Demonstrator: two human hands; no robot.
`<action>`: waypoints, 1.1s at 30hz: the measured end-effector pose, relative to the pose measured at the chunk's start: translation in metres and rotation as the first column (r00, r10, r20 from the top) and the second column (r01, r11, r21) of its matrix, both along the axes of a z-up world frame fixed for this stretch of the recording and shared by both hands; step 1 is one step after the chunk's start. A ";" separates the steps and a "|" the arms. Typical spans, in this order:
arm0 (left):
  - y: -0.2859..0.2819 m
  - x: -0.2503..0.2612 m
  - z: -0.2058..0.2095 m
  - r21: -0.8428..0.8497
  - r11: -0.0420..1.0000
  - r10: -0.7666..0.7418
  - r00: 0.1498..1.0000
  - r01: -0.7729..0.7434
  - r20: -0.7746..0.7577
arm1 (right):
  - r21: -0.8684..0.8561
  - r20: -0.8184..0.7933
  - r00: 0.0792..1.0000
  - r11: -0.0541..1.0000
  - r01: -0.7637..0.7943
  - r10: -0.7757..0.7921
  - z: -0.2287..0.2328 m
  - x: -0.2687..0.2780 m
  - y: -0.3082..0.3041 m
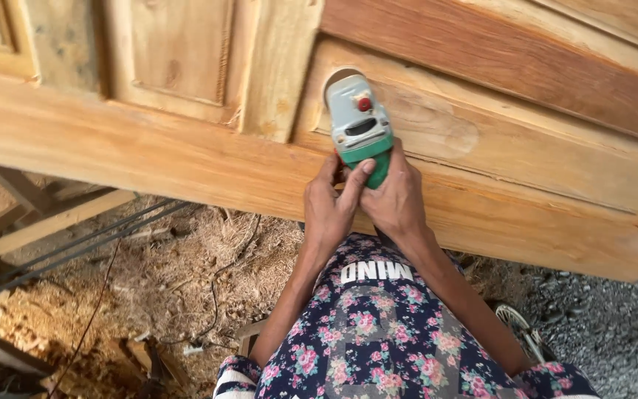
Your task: The person uses a handheld electric sander to smooth the surface of a large wooden door. They move the tool across the flat panels and edges, occasionally pausing to wipe away dust with their hand.
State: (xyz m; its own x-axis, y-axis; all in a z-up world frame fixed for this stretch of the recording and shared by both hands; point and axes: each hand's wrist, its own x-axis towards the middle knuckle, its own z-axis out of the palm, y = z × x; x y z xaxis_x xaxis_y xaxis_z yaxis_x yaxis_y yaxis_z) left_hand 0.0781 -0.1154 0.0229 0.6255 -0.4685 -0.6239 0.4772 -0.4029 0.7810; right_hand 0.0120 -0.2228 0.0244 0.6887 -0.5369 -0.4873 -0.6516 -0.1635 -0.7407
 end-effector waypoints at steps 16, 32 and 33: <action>-0.054 -0.086 -0.012 0.000 0.989 -0.148 0.988 0.148 -0.052 | -0.012 -0.247 0.940 0.971 0.240 -0.236 0.017 -0.083 -0.046; -0.119 -0.161 -0.003 0.005 0.960 -0.280 0.959 0.281 -0.038 | -0.059 -0.247 0.904 0.936 0.346 -0.350 0.010 -0.181 -0.103; -0.123 -0.165 -0.001 0.006 0.959 -0.283 0.959 0.283 -0.037 | -0.058 -0.247 0.903 0.936 0.348 -0.352 0.011 -0.186 -0.106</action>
